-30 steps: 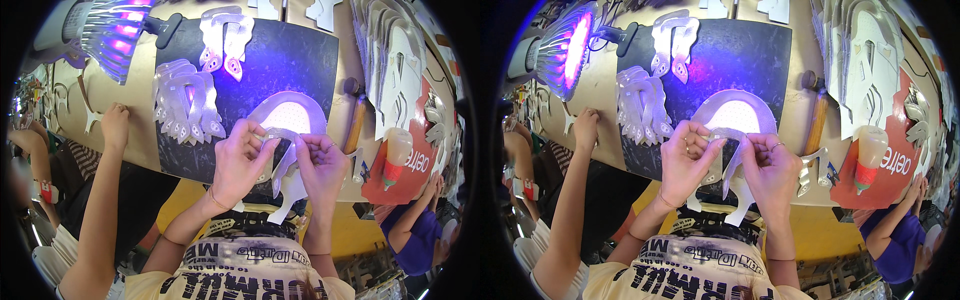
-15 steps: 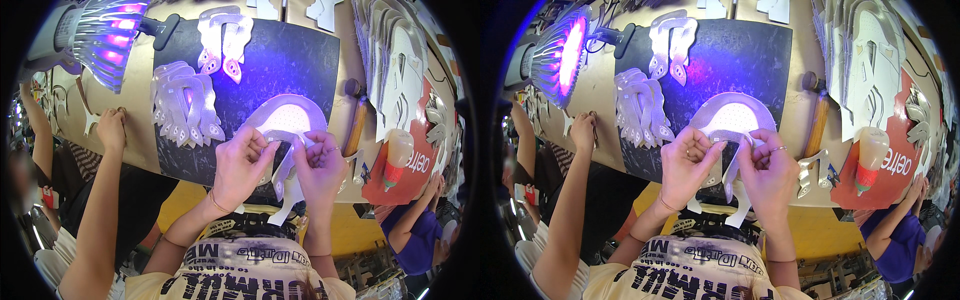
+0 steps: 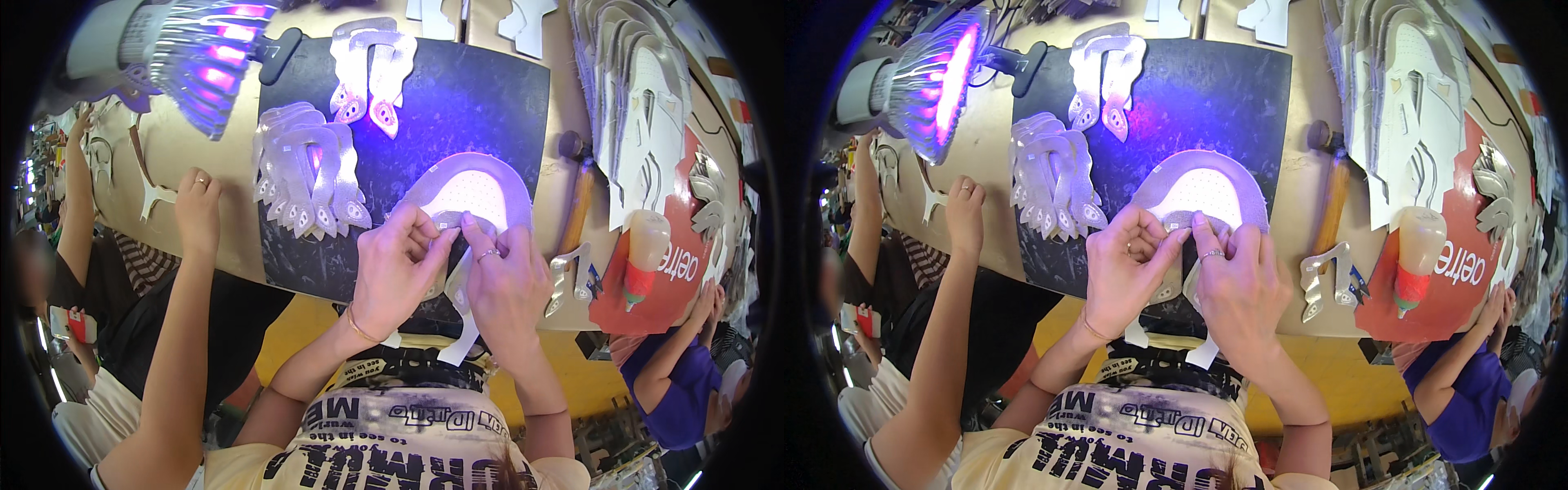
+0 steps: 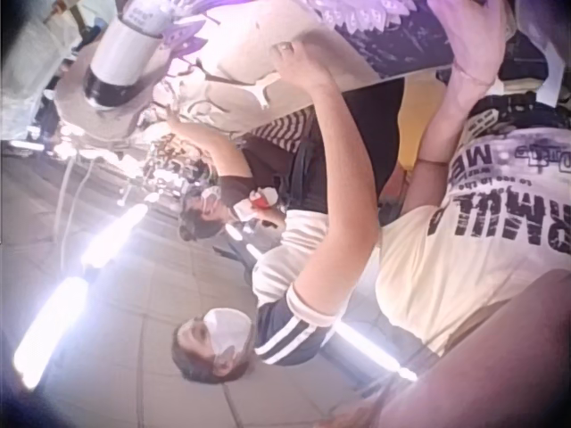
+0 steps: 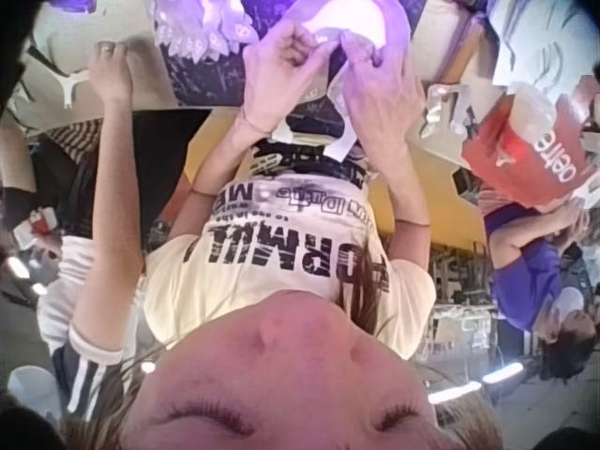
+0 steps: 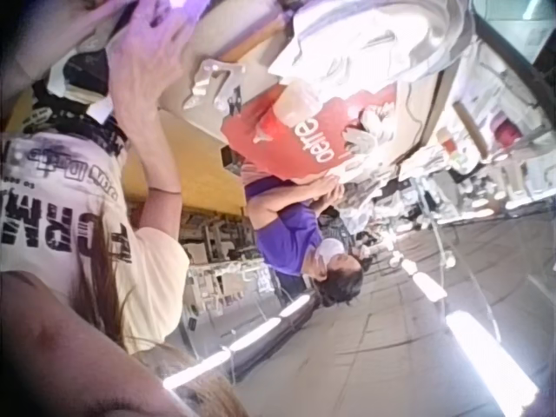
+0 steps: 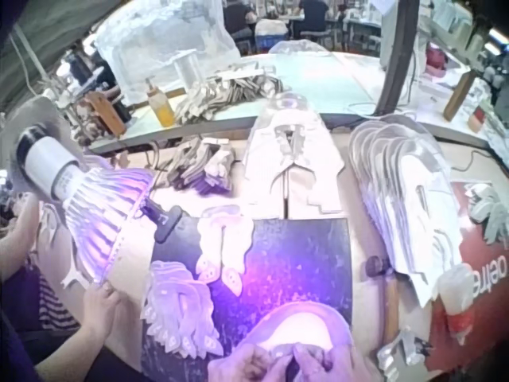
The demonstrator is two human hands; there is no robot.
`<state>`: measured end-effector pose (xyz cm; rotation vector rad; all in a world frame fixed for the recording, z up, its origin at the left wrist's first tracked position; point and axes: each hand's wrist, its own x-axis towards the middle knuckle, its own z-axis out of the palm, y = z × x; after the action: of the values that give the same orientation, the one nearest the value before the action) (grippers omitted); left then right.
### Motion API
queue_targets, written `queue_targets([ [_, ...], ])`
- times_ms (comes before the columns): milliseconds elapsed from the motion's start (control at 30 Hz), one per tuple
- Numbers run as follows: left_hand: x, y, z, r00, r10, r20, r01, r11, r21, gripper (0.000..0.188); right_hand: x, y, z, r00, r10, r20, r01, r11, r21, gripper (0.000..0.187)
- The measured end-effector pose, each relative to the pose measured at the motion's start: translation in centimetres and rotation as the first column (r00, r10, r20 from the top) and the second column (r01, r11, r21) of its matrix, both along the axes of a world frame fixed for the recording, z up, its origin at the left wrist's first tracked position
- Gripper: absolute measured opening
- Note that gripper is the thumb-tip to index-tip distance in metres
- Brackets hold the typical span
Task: The person applies glue to white cutout pieces and presses them together, then places a small rectangular label on one piece. They handle multiple similar cutouts and a UV lamp, moving between a workbench and a sewing machine area.
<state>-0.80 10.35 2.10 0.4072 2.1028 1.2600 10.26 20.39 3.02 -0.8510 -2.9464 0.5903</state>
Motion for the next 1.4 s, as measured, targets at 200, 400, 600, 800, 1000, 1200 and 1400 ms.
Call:
queue_targets([
  [200, 0.8, -1.3, 0.7, 0.998, 0.021, 0.059, -0.026, 0.996, 0.083, 0.023, 0.7, 1.9, -0.9, 0.874, -0.269, -0.404, 0.295, 0.955, 0.003, 0.033],
  [400, 0.9, -2.9, 1.1, 0.998, 0.025, 0.056, -0.028, 0.998, 0.065, 0.028, 4.1, 0.5, -0.3, 0.819, -0.524, -0.234, 0.330, 0.764, -0.555, 0.024],
  [600, 1.2, -3.2, 1.2, 0.998, -0.036, -0.054, 0.040, 0.997, 0.065, 0.028, 5.3, -1.3, 1.7, 0.961, -0.178, -0.213, 0.174, 0.984, -0.035, 0.044],
  [800, 2.7, -3.3, 0.9, 0.838, -0.218, -0.500, 0.194, 0.976, -0.101, 0.028, 3.6, -1.4, 0.4, 0.992, 0.035, -0.121, -0.028, 0.998, 0.058, 0.059],
  [1000, 2.7, -3.8, 0.3, 0.629, -0.311, -0.713, 0.292, 0.944, -0.154, 0.034, 3.3, -1.5, -0.4, 0.997, 0.075, -0.026, -0.071, 0.989, 0.130, 0.058],
  [1200, 2.5, -3.8, 0.3, 0.652, -0.316, -0.689, 0.314, 0.940, -0.134, 0.036, 3.1, -1.4, -0.2, 0.997, 0.077, -0.007, -0.076, 0.989, 0.125, 0.057],
  [1400, 2.1, -3.7, 0.0, 0.756, -0.262, -0.600, 0.234, 0.964, -0.126, 0.037, 2.5, -1.9, -0.1, 0.997, 0.075, -0.015, -0.071, 0.980, 0.184, 0.056],
])
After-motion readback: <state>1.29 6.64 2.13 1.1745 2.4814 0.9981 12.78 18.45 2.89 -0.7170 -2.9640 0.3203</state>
